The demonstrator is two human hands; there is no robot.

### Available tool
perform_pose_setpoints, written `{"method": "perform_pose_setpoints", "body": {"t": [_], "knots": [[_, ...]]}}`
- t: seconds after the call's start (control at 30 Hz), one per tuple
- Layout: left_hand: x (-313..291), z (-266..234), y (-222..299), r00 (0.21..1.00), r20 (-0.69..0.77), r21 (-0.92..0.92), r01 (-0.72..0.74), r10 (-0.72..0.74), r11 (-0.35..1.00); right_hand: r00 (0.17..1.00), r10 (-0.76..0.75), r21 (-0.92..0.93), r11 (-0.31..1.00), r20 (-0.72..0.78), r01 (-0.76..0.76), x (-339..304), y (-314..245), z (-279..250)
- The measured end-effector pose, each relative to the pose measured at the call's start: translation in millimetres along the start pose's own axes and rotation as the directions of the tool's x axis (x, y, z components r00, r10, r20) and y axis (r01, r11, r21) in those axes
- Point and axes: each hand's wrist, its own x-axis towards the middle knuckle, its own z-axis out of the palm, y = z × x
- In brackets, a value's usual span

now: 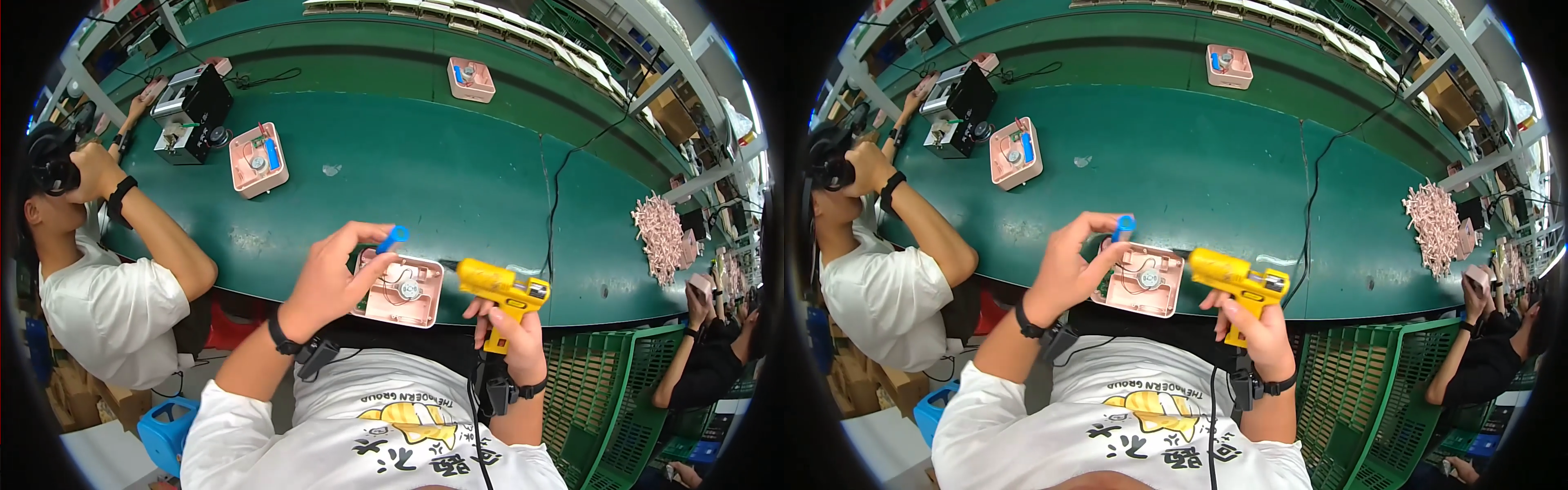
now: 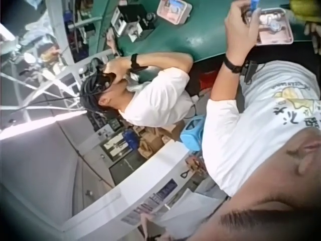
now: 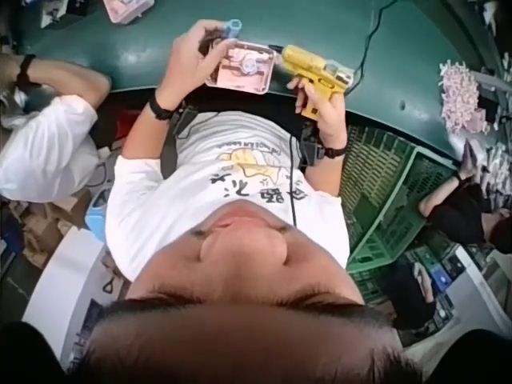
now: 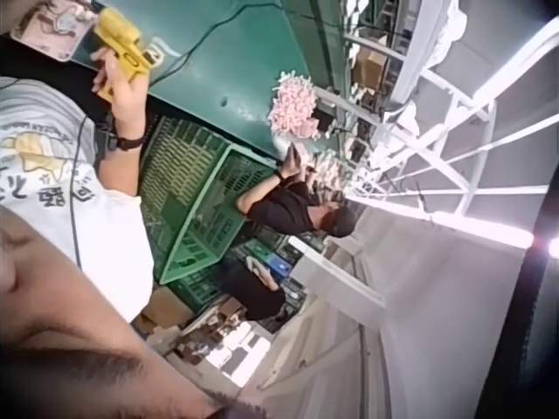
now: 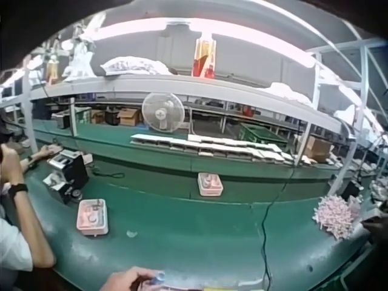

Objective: The person assembles a device by placing a battery into a plastic housing and securing it with a glue gun. They then apply adhesive to the housing to attach a small plastic rod before setting the unit aside.

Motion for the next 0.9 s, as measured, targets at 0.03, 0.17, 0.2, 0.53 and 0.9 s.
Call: {"method": "perform_pose_setpoints", "body": {"t": [0.03, 0.17, 0.2, 0.53, 0.9], "knots": [[-10.4, 13.1, -6.2, 0.995, -0.085, -0.105, 0.035, -0.044, 0.994, 1.000, 0.003, 0.005, 1.000, 0.004, -0.003, -1.6, -4.5, 8.0], [-29.1, 50.5, -31.4, 0.947, -0.295, -0.340, 0.022, -0.129, 0.940, 0.983, 0.181, -0.258, 0.951, 0.024, -0.169, 11.8, -22.0, 40.2], [-30.8, 54.5, -35.4, 0.925, -0.364, -0.347, -0.031, -0.104, 0.937, 0.989, 0.135, -0.377, 0.920, 0.054, -0.105, 18.1, -21.9, 44.1], [-38.5, 53.6, -31.1, 0.933, -0.313, -0.430, 0.030, -0.180, 0.902, 0.991, 0.096, -0.669, 0.743, 0.097, -0.007, 35.9, -17.6, 61.8], [-15.3, 20.5, -1.1, 0.987, -0.110, -0.113, 0.104, -0.116, 0.988, 0.973, 0.219, -0.435, 0.870, -0.076, -0.230, 8.0, -36.7, 28.1]]}}
